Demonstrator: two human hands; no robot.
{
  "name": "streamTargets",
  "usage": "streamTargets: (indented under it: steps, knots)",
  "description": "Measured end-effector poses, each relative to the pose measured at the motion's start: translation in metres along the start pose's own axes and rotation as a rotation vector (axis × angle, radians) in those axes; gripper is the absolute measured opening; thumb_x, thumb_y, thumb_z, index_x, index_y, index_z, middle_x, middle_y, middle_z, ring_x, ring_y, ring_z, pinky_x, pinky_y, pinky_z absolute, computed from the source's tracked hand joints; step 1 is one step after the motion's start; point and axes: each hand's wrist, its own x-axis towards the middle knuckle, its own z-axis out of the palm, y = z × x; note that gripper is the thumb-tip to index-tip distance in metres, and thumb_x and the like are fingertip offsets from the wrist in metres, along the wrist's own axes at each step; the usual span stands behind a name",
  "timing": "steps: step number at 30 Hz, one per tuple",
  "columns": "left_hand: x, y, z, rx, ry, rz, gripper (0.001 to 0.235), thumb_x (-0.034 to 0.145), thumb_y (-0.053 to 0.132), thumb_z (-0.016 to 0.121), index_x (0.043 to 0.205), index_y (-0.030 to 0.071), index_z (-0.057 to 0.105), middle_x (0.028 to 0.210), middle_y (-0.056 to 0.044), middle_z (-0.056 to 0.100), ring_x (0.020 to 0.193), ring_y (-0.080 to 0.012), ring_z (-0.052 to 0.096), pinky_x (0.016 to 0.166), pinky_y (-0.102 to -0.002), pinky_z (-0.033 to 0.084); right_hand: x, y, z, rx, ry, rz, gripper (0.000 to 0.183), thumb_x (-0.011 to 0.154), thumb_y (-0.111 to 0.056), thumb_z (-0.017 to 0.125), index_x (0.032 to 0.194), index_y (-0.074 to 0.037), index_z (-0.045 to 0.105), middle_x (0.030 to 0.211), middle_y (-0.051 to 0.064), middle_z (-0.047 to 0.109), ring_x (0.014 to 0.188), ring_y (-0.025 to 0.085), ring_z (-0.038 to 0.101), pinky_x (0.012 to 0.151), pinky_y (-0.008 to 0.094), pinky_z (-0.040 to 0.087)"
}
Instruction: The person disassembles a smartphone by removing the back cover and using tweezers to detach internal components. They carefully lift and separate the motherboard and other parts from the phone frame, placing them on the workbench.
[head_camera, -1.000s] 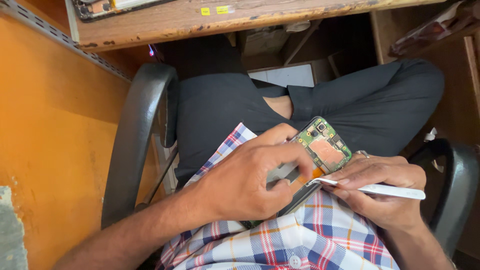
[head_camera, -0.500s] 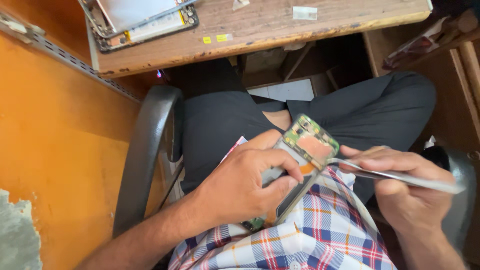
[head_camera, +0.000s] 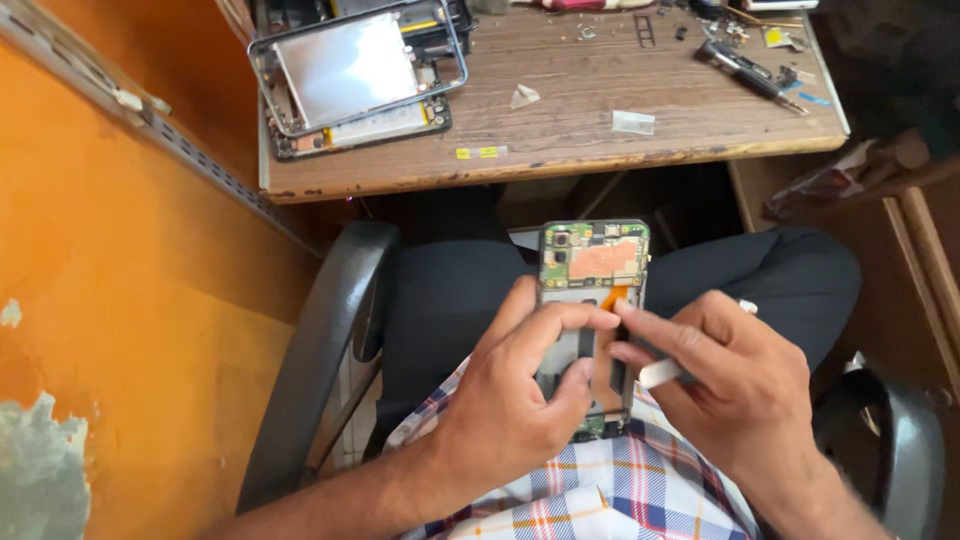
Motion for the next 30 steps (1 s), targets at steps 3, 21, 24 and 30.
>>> streamTargets:
  steps: [3, 21, 24, 30]
  knots:
    - [-0.002, -0.006, 0.001, -0.038, -0.016, -0.050, 0.035, 0.089, -0.001, 0.065, 0.123, 0.006, 0.059, 0.116, -0.013, 0.060, 0.106, -0.0285, 0.068, 0.090, -0.037, 0.056, -0.005, -0.002, 0.007, -0.010, 0.021, 0.011, 0.042, 0.069, -0.002, 0.083, 0.108, -0.017, 0.079, 0.068, 0.002, 0.054, 0.058, 0.016, 0.055, 0.053, 0.033, 0.044]
    - [-0.014, -0.013, 0.017, 0.009, -0.032, -0.003, 0.042, 0.088, 0.000, 0.067, 0.128, 0.007, 0.056, 0.117, -0.014, 0.058, 0.098, -0.0310, 0.068, 0.080, -0.037, 0.058, -0.012, -0.018, -0.001, -0.127, -0.153, -0.006, 0.018, 0.083, 0.004, 0.066, 0.099, -0.003, 0.058, 0.084, 0.011, 0.054, 0.075, 0.034, 0.058, 0.065, 0.045, 0.046]
    - [-0.014, -0.013, 0.019, 0.059, -0.060, -0.066, 0.034, 0.087, 0.002, 0.069, 0.120, 0.009, 0.064, 0.111, -0.014, 0.058, 0.087, -0.0305, 0.069, 0.070, -0.037, 0.058, -0.009, -0.023, -0.008, -0.007, -0.170, 0.057, 0.013, 0.088, 0.001, 0.064, 0.097, -0.002, 0.057, 0.085, 0.011, 0.057, 0.075, 0.033, 0.060, 0.064, 0.043, 0.048]
    - [-0.009, -0.012, 0.015, 0.007, 0.001, 0.022, 0.031, 0.089, 0.003, 0.069, 0.120, 0.009, 0.068, 0.113, -0.013, 0.060, 0.091, -0.0270, 0.072, 0.076, -0.035, 0.060, 0.002, -0.028, -0.009, 0.003, -0.167, 0.083, 0.012, 0.090, -0.003, 0.066, 0.098, 0.001, 0.057, 0.085, 0.013, 0.057, 0.076, 0.036, 0.061, 0.064, 0.044, 0.049]
